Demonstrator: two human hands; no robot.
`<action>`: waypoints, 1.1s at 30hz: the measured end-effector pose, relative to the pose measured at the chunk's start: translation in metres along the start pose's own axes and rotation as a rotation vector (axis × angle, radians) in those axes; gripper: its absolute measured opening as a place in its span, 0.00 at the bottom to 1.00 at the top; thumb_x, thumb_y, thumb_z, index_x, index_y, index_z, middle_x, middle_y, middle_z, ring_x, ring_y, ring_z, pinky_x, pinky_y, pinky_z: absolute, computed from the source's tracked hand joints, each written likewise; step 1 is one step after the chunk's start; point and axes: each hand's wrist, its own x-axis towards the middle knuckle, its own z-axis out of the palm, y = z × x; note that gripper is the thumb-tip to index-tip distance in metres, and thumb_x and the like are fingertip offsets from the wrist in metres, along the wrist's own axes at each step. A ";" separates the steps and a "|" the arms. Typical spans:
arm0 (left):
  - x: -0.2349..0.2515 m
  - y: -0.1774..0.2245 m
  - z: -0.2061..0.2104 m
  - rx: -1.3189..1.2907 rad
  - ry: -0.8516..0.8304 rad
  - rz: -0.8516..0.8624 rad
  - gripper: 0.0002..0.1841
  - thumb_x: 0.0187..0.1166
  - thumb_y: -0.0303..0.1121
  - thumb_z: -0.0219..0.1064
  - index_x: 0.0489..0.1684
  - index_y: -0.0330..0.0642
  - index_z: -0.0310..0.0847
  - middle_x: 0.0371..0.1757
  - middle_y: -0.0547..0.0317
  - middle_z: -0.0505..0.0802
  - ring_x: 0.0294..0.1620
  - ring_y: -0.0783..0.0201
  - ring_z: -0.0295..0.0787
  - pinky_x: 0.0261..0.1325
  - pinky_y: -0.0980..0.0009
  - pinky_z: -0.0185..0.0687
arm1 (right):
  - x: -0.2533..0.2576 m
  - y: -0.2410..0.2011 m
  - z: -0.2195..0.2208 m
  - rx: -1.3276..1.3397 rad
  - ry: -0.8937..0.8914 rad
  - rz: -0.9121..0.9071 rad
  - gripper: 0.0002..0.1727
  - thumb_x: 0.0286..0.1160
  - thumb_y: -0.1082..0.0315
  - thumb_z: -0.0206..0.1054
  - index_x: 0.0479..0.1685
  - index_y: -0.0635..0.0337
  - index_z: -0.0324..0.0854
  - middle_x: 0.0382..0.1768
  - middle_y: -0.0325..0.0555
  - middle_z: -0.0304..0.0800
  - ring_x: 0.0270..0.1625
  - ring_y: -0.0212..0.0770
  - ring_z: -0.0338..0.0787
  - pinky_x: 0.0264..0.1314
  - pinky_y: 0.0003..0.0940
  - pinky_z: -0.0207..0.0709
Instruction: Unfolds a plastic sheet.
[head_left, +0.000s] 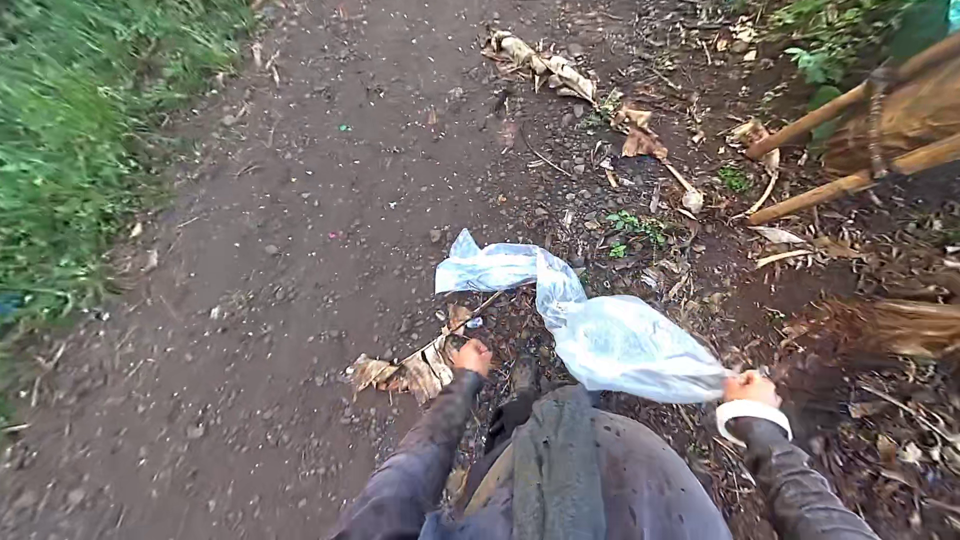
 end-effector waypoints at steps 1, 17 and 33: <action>-0.004 -0.010 0.002 0.003 -0.072 0.028 0.16 0.75 0.41 0.72 0.49 0.38 0.89 0.51 0.41 0.94 0.56 0.42 0.92 0.64 0.37 0.82 | -0.007 0.005 0.008 0.029 -0.046 0.025 0.24 0.82 0.55 0.66 0.61 0.70 0.83 0.68 0.74 0.82 0.75 0.70 0.79 0.77 0.70 0.69; -0.067 0.159 0.018 0.332 -0.228 0.801 0.33 0.74 0.59 0.70 0.73 0.46 0.81 0.77 0.40 0.82 0.77 0.35 0.76 0.69 0.36 0.76 | -0.037 -0.082 -0.018 0.718 0.088 -0.108 0.16 0.80 0.56 0.71 0.40 0.61 0.79 0.25 0.52 0.86 0.25 0.50 0.90 0.34 0.56 0.89; -0.058 0.026 0.076 -0.577 -0.210 -0.654 0.16 0.92 0.30 0.53 0.56 0.21 0.79 0.40 0.42 0.86 0.34 0.58 0.79 0.44 0.60 0.82 | -0.023 0.027 0.175 -0.274 -0.594 -0.138 0.31 0.79 0.59 0.69 0.78 0.68 0.74 0.76 0.70 0.78 0.81 0.66 0.76 0.84 0.64 0.64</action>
